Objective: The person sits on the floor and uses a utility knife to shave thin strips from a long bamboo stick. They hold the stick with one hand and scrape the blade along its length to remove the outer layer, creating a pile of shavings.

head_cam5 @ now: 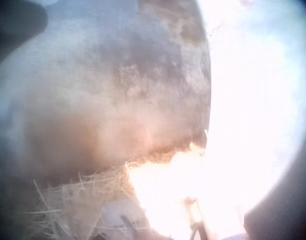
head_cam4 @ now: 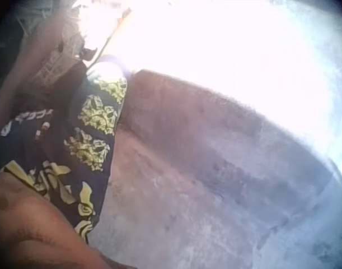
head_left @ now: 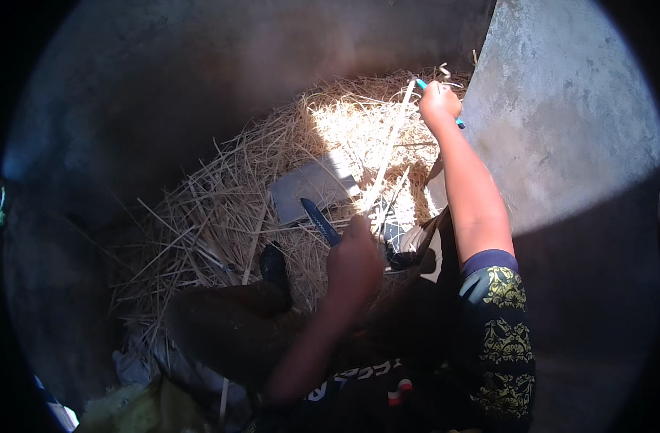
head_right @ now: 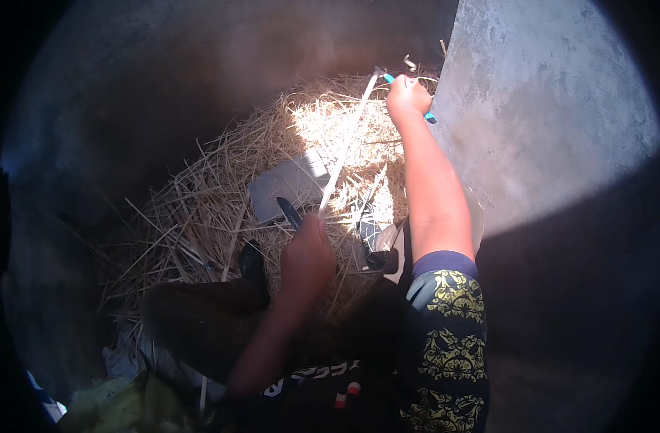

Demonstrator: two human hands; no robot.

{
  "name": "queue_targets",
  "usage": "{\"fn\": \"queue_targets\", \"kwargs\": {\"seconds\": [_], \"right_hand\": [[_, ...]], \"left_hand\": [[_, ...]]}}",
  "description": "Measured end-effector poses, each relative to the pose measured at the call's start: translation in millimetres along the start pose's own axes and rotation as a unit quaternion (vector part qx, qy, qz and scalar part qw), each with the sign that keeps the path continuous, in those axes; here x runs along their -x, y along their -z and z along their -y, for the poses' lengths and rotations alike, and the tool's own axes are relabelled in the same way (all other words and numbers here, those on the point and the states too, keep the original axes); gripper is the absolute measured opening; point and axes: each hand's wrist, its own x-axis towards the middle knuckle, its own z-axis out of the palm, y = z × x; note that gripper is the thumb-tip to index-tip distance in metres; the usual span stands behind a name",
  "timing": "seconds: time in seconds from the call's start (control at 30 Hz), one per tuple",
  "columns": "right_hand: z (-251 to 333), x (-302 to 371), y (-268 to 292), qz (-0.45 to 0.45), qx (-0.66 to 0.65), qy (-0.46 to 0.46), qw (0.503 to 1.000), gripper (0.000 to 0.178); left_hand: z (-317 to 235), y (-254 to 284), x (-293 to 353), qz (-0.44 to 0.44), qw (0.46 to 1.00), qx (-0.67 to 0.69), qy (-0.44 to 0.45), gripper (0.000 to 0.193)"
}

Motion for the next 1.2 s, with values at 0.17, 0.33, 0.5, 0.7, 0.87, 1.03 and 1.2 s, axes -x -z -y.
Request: {"fn": "queue_targets", "kwargs": {"seconds": [0.17,0.33,0.5,0.7,0.87,1.03,1.2], "right_hand": [[-7,-7,50,0.026,-0.133,-0.156,0.978,0.026],[14,24,57,0.053,-0.132,0.06,0.988,0.02],[38,65,64,0.018,-0.098,0.237,0.966,0.013],[53,76,36,0.016,-0.05,0.328,0.943,0.018],[55,45,5,-0.041,-0.068,0.239,0.968,0.015],[42,23,4,-0.06,-0.041,0.196,0.978,0.015],[18,-12,19,0.069,-0.077,-0.063,0.993,0.02]], "left_hand": [[4,17,-8,-0.009,0.997,0.065,0.049,0.019],[9,26,-8,-0.014,0.976,0.194,0.098,0.033],[9,26,-12,0.011,0.967,0.235,0.097,0.034],[12,28,-11,-0.032,0.981,0.159,0.104,0.036],[7,22,-9,-0.031,0.99,0.091,0.107,0.035],[5,22,-12,-0.004,0.99,0.056,0.131,0.034],[-7,28,16,-0.002,0.992,0.066,0.109,0.033]]}}
